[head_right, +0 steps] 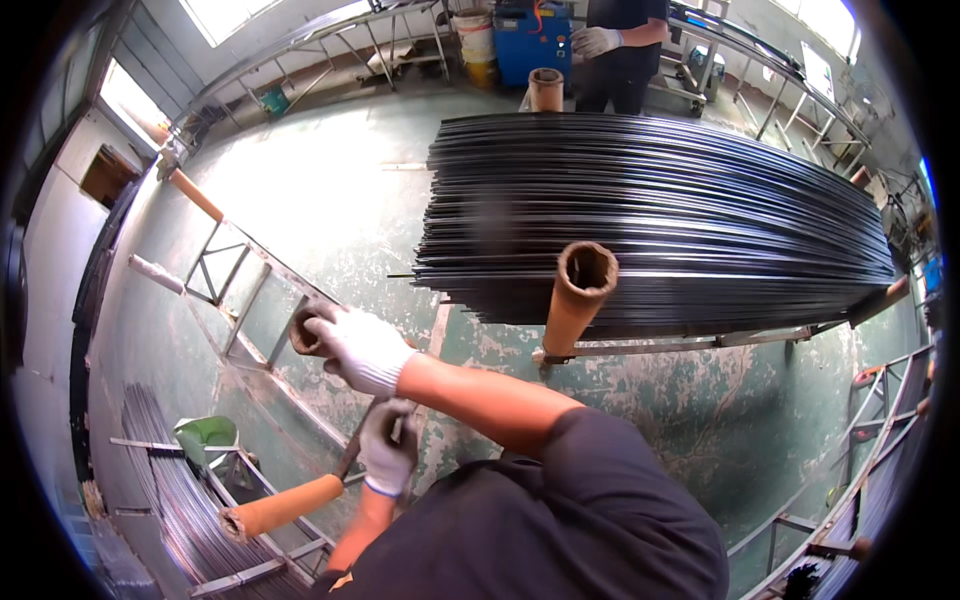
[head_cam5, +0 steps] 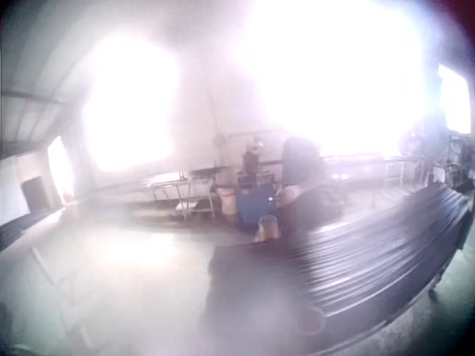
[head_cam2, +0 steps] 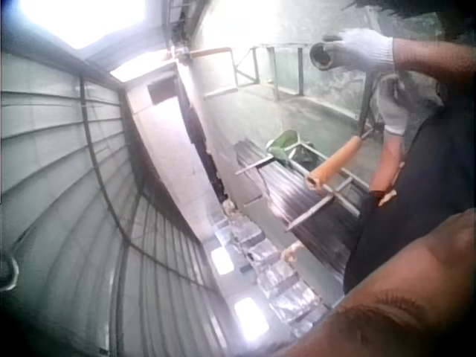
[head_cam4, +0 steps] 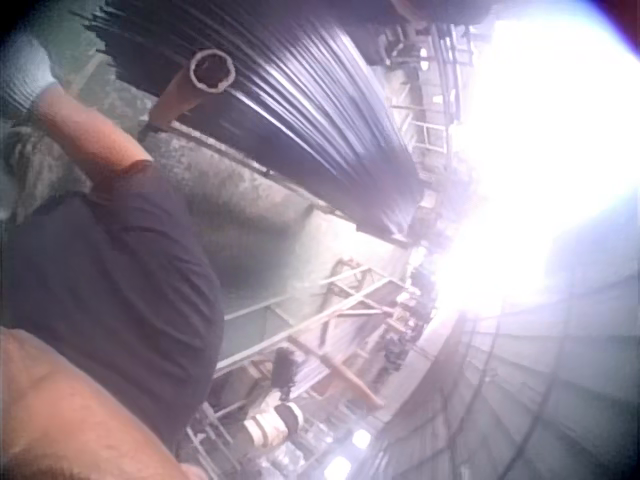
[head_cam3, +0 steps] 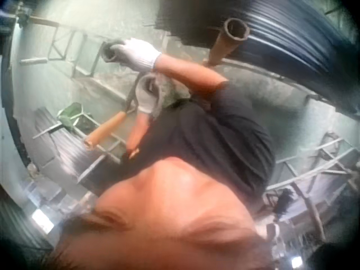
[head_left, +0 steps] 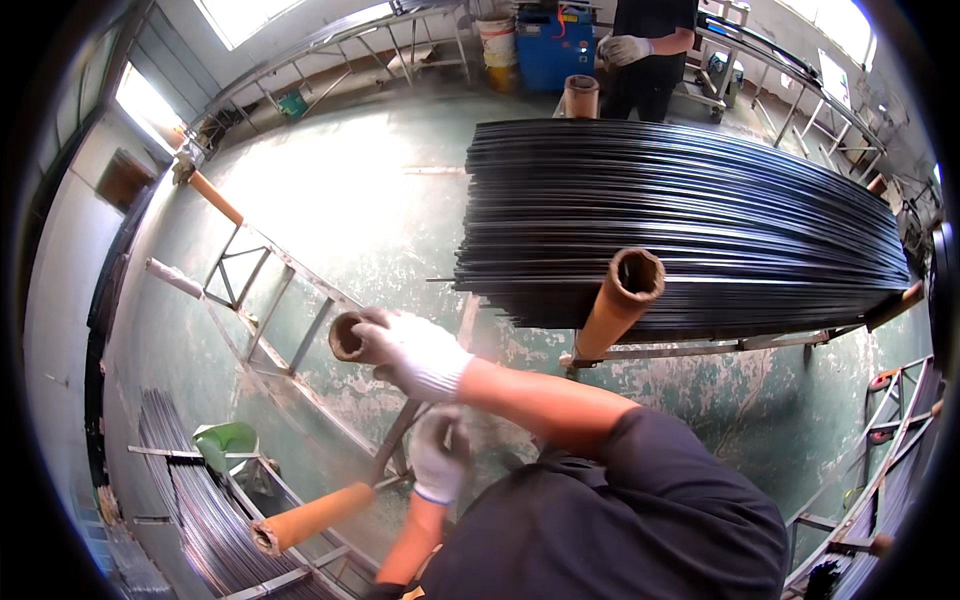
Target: The person feeds long metal rods into a bending machine, bends them, and stacks the finished pieces. They then move the stack to a rack and later retrieve a bundle of rods from a rack.
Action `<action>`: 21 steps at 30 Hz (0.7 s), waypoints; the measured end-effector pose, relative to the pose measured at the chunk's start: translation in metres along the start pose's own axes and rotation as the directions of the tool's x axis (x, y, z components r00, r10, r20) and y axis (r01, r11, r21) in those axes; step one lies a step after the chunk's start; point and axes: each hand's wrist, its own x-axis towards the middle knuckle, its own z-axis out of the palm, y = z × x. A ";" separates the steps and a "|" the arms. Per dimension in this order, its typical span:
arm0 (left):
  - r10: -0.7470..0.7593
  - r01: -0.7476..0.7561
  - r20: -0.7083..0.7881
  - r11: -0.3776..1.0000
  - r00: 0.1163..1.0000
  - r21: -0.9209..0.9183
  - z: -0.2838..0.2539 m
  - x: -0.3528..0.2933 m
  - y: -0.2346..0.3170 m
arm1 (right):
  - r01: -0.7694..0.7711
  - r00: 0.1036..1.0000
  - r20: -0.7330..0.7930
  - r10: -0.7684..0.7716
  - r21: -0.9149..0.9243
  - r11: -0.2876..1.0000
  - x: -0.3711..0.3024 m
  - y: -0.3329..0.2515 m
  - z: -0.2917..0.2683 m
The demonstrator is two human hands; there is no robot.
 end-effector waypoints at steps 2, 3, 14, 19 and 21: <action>-0.065 0.062 -0.018 0.990 0.998 -0.124 -0.002 0.054 -0.029 | -0.047 0.995 -0.094 0.043 -0.044 0.998 -0.002 0.012 -0.042; -0.175 0.164 -0.023 0.956 0.984 -0.245 -0.009 0.075 -0.040 | -0.127 0.981 -0.159 0.112 -0.081 0.989 -0.001 0.011 -0.059; -0.657 0.733 0.440 0.262 0.612 -0.628 0.087 0.287 -0.300 | -0.851 0.500 -0.841 0.209 -0.431 0.301 -0.078 0.086 -0.196; -0.526 0.878 0.719 0.128 0.455 -0.461 0.159 0.341 -0.311 | -0.978 0.105 -0.918 0.383 -0.026 0.208 -0.077 0.088 -0.170; -0.381 0.925 0.843 0.123 0.379 -0.361 0.182 0.340 -0.289 | -0.987 0.088 -0.910 0.405 -0.024 0.160 -0.073 0.087 -0.172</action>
